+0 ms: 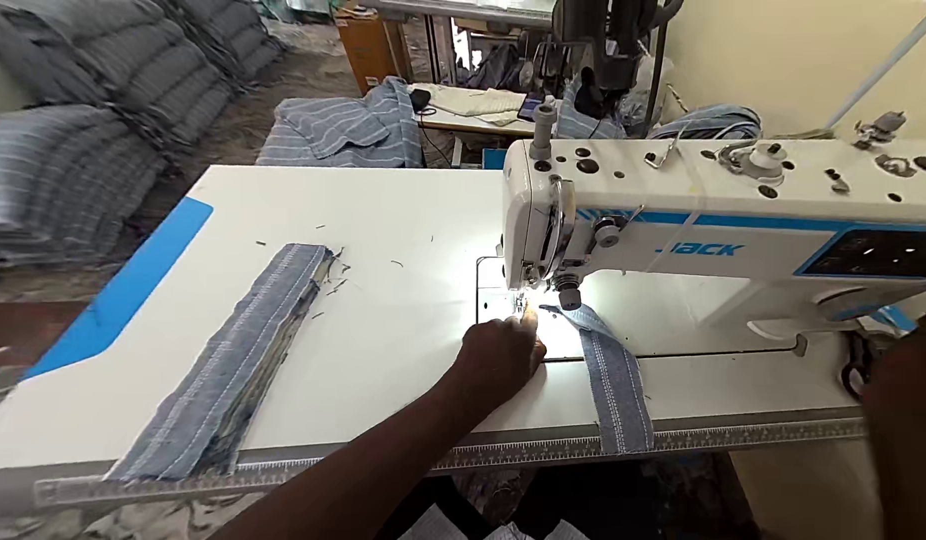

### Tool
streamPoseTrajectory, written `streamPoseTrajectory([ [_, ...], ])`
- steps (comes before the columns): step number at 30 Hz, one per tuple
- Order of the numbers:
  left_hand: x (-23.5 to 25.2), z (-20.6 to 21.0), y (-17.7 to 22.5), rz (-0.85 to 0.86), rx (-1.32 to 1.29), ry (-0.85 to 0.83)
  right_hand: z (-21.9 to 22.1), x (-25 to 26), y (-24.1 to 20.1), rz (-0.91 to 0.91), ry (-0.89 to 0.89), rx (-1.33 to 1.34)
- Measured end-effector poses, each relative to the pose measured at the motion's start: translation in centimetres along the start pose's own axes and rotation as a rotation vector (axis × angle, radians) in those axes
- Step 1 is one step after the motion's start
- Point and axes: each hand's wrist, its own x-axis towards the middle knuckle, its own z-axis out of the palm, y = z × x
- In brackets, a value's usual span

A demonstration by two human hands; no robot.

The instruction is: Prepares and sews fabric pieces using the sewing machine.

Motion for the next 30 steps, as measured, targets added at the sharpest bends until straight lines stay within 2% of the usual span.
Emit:
streamPoseTrajectory([
  [1, -1.1, 0.0, -0.2, 0.012, -0.075, 0.05, 0.8, -3.5, -3.6, -0.075, -0.084, -0.048],
  [3, -4.6, -0.8, 0.3, 0.03, -0.223, 0.098, 3.5, -10.7, -10.3, -0.18, -0.381, -0.166],
  [5, -9.0, -1.2, 1.3, -0.001, -0.402, 0.098, 5.4, -16.3, -14.5, -0.146, -0.612, -0.206],
  [7, -11.6, -2.1, 2.2, -0.187, -0.774, -0.105, 4.4, -18.8, -17.8, -0.061, -0.788, 0.039],
  [9, -11.2, -3.2, 2.8, -0.45, -1.307, -0.434, 2.0, -19.4, -20.6, -0.056, -1.019, 0.547],
  [10, -10.7, -3.1, 3.2, -0.547, -1.525, -0.48, 1.4, -19.7, -21.8, -0.152, -1.12, 0.711],
  [12, -9.7, -2.2, 3.9, -0.64, -1.815, -0.369, 1.9, -20.0, -23.4, -0.402, -1.249, 0.787],
  [13, -9.5, -1.8, 4.4, -0.671, -1.835, -0.27, 2.6, -20.0, -23.8, -0.425, -1.264, 0.815],
  [15, -10.9, -1.2, 4.9, -0.627, -1.682, -0.163, 4.5, -19.7, -23.9, -0.277, -1.111, 0.804],
  [17, -13.0, -0.8, 5.3, -0.528, -1.452, -0.15, 7.5, -18.8, -24.6, -0.116, -0.857, 0.534],
  [18, -13.7, -0.5, 5.3, -0.484, -1.336, -0.162, 9.2, -18.2, -25.1, -0.076, -0.819, 0.388],
  [20, -14.5, -0.2, 5.5, -0.417, -1.082, -0.216, 12.4, -17.4, -26.1, -0.071, -0.867, 0.167],
  [22, -14.0, -1.1, 5.6, -0.402, -0.923, -0.343, 14.9, -16.7, -27.2, -0.1, -0.891, -0.024],
  [24, -13.5, -1.9, 5.7, -0.396, -0.887, -0.424, 15.1, -16.7, -27.8, -0.18, -0.88, -0.139],
  [27, -13.7, -1.5, 5.5, -0.331, -0.917, -0.361, 13.6, -17.5, -27.6, -0.266, -0.942, -0.181],
  [30, -13.6, -1.4, 5.6, -0.329, -0.985, -0.332, 13.8, -17.8, -27.1, -0.256, -0.898, -0.128],
])
